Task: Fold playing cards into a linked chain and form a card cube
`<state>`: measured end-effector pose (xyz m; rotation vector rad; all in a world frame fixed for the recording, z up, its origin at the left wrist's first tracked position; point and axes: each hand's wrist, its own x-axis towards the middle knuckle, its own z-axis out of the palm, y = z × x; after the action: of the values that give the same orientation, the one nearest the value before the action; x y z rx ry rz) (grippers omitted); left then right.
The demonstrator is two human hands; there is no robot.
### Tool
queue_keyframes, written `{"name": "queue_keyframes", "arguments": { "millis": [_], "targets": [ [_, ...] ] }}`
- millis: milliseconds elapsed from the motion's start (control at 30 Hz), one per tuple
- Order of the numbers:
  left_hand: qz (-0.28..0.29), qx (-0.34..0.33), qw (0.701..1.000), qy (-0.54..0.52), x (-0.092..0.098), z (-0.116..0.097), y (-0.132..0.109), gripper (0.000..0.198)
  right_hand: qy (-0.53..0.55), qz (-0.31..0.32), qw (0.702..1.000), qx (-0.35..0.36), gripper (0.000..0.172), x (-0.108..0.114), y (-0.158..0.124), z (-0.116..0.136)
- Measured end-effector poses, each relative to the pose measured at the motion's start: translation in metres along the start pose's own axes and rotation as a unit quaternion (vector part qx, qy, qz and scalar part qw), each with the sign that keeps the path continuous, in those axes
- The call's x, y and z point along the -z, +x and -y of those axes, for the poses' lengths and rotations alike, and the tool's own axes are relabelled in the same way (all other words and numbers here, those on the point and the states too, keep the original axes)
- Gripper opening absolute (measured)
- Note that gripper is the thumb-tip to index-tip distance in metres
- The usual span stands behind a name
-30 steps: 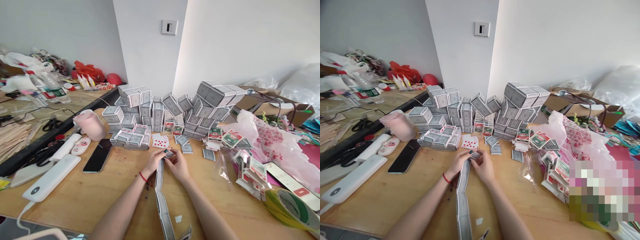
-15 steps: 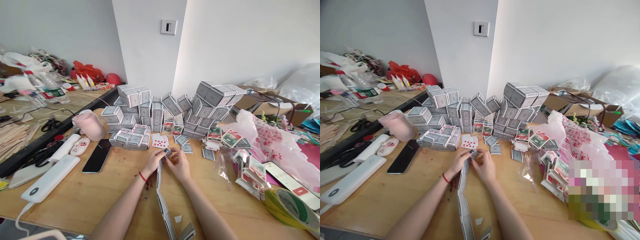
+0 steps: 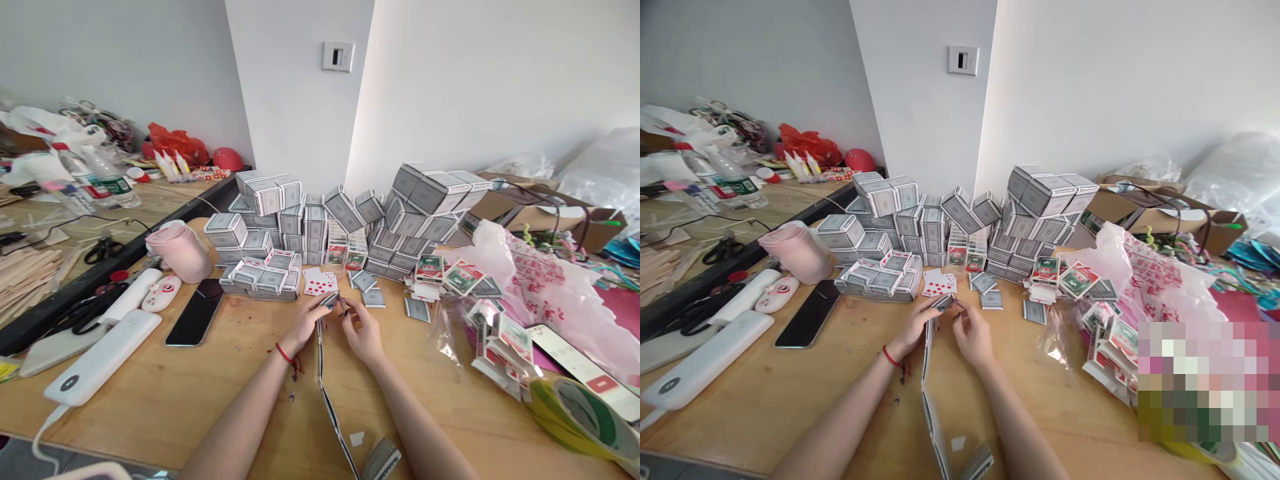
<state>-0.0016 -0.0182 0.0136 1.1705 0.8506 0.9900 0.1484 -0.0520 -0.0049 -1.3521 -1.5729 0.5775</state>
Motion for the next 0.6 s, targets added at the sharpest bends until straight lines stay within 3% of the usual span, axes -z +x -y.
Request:
{"name": "queue_keyframes", "arguments": {
  "millis": [200,400,467,600],
  "targets": [
    [0.006,0.011,0.999,0.03,0.006,0.002,0.0,0.038,0.096,-0.018,0.991,-0.087,0.027,0.001,0.005,-0.014],
    [-0.093,-0.037,0.994,-0.03,0.014,0.004,0.006,0.03,0.227,0.031,0.956,-0.184,0.037,0.015,0.013,-0.011],
    [-0.126,-0.058,0.99,-0.032,0.017,0.005,0.008,0.03,0.271,0.092,0.937,-0.201,0.037,0.03,0.016,-0.01],
    [-0.156,-0.063,0.986,-0.014,0.018,0.009,0.01,0.03,0.327,0.31,0.863,-0.227,0.048,0.065,0.015,-0.017]
  ]
}}
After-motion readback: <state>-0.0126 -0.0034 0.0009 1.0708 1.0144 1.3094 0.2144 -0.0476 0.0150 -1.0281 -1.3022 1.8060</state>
